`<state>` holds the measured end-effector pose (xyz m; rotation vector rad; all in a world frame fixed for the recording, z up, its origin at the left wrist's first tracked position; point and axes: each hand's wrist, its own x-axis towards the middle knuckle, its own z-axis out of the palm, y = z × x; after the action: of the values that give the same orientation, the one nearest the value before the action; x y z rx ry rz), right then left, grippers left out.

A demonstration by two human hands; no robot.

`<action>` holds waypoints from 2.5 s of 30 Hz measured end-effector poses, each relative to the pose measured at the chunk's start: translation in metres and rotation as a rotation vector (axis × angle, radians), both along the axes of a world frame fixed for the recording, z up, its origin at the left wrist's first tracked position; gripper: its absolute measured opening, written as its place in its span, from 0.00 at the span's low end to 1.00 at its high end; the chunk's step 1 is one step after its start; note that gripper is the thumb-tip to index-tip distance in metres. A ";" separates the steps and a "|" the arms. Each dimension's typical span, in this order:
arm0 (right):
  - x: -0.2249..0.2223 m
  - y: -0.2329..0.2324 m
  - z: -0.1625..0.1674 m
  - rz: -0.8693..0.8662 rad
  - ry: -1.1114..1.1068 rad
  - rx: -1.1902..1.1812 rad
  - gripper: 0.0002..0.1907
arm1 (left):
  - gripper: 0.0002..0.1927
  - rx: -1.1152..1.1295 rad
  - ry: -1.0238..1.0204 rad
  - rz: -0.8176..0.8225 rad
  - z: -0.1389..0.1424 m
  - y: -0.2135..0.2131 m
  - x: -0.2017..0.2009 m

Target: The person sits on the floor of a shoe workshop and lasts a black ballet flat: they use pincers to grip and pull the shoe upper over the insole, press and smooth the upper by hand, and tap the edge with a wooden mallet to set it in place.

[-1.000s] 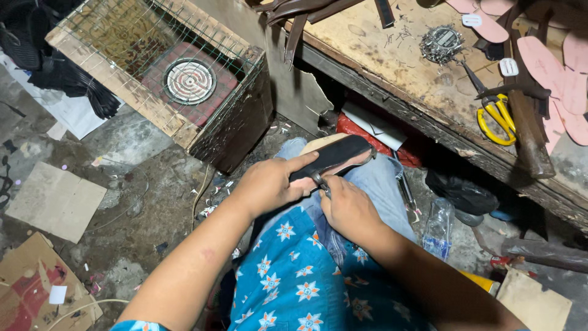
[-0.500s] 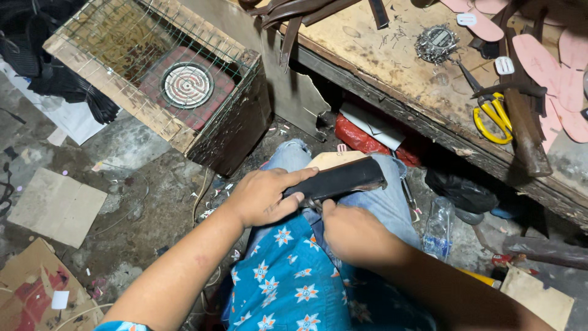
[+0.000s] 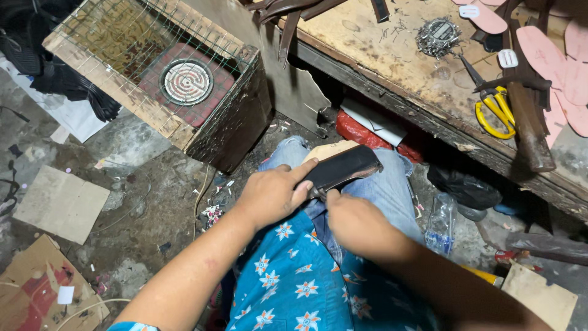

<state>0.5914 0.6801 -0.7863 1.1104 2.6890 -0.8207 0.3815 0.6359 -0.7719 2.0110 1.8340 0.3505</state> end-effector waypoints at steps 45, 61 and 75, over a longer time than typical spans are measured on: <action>0.011 0.022 -0.002 -0.078 -0.087 0.252 0.09 | 0.23 0.015 0.017 0.034 -0.006 0.027 0.023; 0.004 0.022 -0.002 -0.096 -0.150 0.359 0.07 | 0.23 0.020 0.036 0.086 -0.012 0.035 0.029; 0.009 0.031 0.000 -0.121 -0.106 0.177 0.09 | 0.22 0.110 -0.003 0.055 -0.024 0.045 0.033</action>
<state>0.6008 0.7112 -0.7858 1.3259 2.6686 -0.5302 0.4144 0.6810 -0.7959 2.0331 1.9101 0.4797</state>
